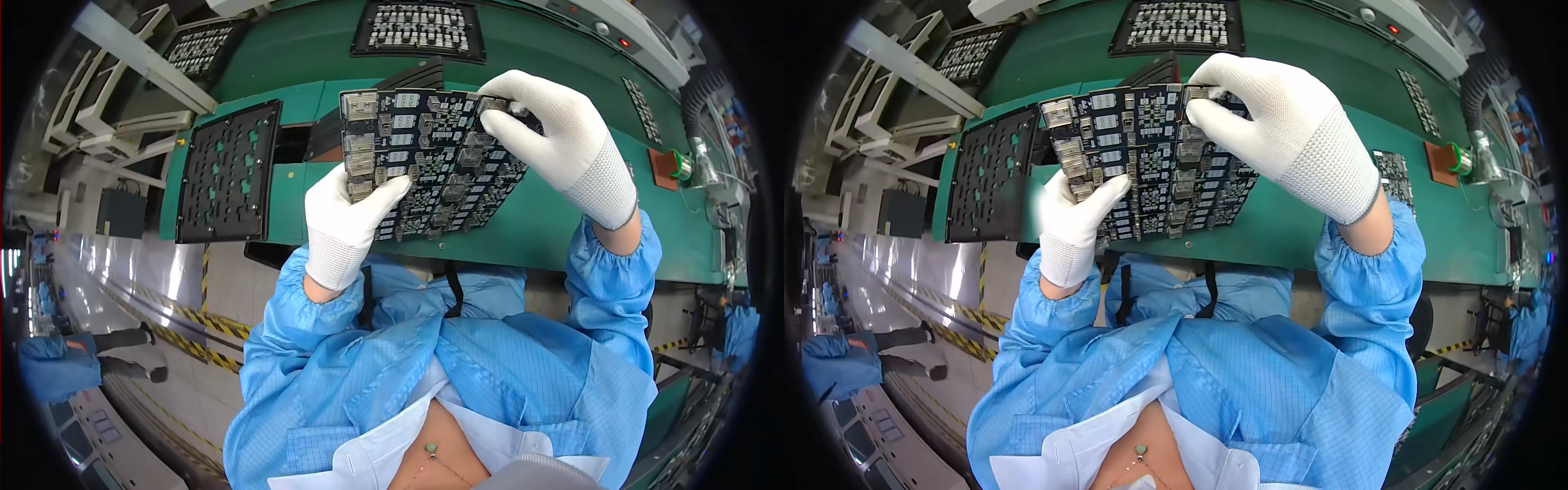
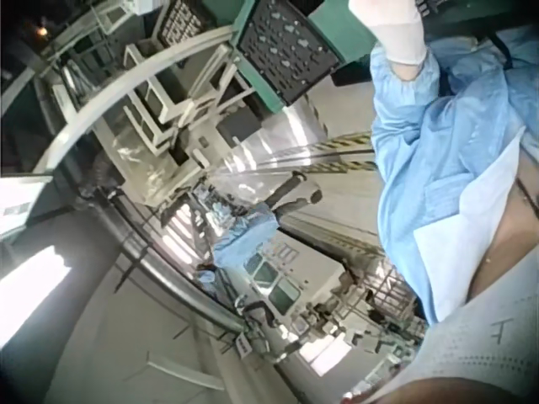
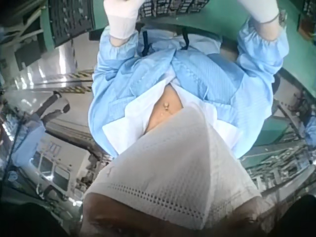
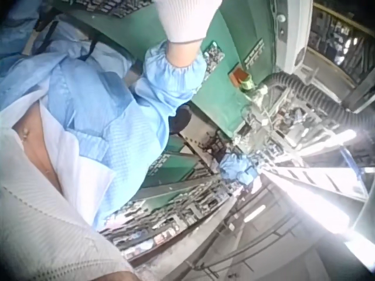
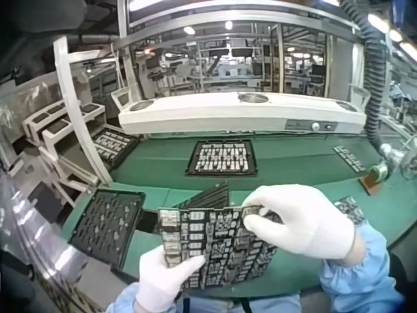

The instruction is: Inspecting and organizing circuit board panels into trays on a manual assembly line station.

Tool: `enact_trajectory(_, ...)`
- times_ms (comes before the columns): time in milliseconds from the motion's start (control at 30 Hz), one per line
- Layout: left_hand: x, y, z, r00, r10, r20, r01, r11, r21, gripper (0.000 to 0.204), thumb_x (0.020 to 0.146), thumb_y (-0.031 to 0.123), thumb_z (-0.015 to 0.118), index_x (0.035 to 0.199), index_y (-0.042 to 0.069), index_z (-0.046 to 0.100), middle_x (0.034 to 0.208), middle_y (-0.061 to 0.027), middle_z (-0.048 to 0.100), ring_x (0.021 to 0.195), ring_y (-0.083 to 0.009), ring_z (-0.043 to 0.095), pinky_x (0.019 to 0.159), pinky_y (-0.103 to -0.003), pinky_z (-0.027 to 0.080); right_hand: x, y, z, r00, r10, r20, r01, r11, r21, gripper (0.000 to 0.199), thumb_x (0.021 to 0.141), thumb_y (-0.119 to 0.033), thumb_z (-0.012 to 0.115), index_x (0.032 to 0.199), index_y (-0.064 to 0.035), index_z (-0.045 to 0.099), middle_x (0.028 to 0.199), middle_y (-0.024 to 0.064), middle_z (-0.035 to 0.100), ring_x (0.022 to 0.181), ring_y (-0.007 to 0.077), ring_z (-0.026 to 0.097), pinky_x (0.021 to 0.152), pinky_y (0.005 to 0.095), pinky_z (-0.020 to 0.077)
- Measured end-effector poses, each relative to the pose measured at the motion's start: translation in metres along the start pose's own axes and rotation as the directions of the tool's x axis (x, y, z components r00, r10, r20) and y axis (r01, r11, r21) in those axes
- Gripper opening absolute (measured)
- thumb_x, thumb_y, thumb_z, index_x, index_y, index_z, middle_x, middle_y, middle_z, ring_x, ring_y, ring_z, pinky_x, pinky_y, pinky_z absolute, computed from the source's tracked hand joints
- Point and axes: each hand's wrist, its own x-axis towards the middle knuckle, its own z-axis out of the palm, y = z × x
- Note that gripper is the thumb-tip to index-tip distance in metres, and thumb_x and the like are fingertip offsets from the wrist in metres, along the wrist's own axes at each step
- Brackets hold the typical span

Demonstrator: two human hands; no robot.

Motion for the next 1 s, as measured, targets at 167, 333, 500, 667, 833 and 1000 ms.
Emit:
enact_trajectory(167,0.003,-0.001,0.016,1.0,0.014,0.022,-0.013,0.999,-0.041,0.022,0.089,0.007,0.078,0.107,-0.003,0.074,0.096,-0.0076,0.077,0.084,-0.0093,0.068,0.077,-0.025,0.055,-0.014,0.007,-0.012,0.998,-0.057,-0.035,0.061,0.994,0.096,0.029,0.088,-0.025,0.072,0.11,-0.0052,0.069,0.096,0.014,0.073,0.09,0.0304,0.072,0.079,0.0374,0.0564)
enact_trajectory(333,0.007,-0.005,0.029,0.999,0.009,0.042,-0.005,0.997,-0.077,0.022,0.088,0.006,0.078,0.108,-0.004,0.074,0.096,-0.0072,0.077,0.085,-0.0092,0.069,0.078,-0.025,0.056,-0.02,0.018,-0.013,0.998,0.006,-0.065,-0.003,0.999,0.052,0.027,0.088,-0.023,0.072,0.108,-0.0058,0.068,0.095,0.0137,0.072,0.09,0.0302,0.072,0.08,0.0376,0.0564)
enact_trajectory(500,0.009,-0.008,0.041,0.999,0.029,0.035,-0.026,0.996,-0.081,0.022,0.088,0.005,0.078,0.108,-0.004,0.074,0.097,-0.0072,0.077,0.086,-0.0091,0.069,0.079,-0.024,0.055,-0.022,0.022,-0.008,0.987,0.021,-0.157,-0.022,1.0,-0.006,0.023,0.088,-0.022,0.071,0.104,-0.0054,0.067,0.093,0.0137,0.072,0.089,0.0309,0.071,0.079,0.038,0.0562)
enact_trajectory(667,0.013,-0.011,0.052,0.995,0.092,0.025,-0.091,0.994,-0.052,0.023,0.089,0.005,0.078,0.109,-0.004,0.073,0.098,-0.0069,0.077,0.087,-0.0089,0.069,0.08,-0.024,0.055,-0.023,0.024,-0.008,0.971,0.054,-0.231,-0.067,0.997,-0.047,0.021,0.088,-0.023,0.07,0.099,-0.0045,0.067,0.09,0.0149,0.071,0.088,0.0333,0.07,0.079,0.0398,0.0554)
enact_trajectory(833,0.019,-0.015,0.074,0.993,0.114,-0.012,-0.115,0.989,-0.093,0.024,0.089,0.004,0.078,0.111,-0.004,0.073,0.098,-0.0067,0.077,0.087,-0.0092,0.068,0.081,-0.024,0.055,-0.025,0.039,-0.011,0.955,0.038,-0.295,-0.072,0.992,-0.107,0.021,0.088,-0.023,0.069,0.097,-0.0039,0.066,0.089,0.0161,0.071,0.086,0.0347,0.069,0.079,0.0421,0.0543)
enact_trajectory(1000,0.026,-0.023,0.107,0.99,0.136,-0.023,-0.138,0.981,-0.139,0.022,0.091,0.005,0.076,0.11,-0.005,0.073,0.098,-0.0066,0.076,0.086,-0.0088,0.067,0.079,-0.024,0.053,-0.029,0.057,-0.02,0.946,0.088,-0.312,-0.141,0.979,-0.15,0.02,0.089,-0.016,0.071,0.101,-0.0008,0.066,0.087,0.0145,0.069,0.085,0.0268,0.07,0.08,0.0363,0.0541)
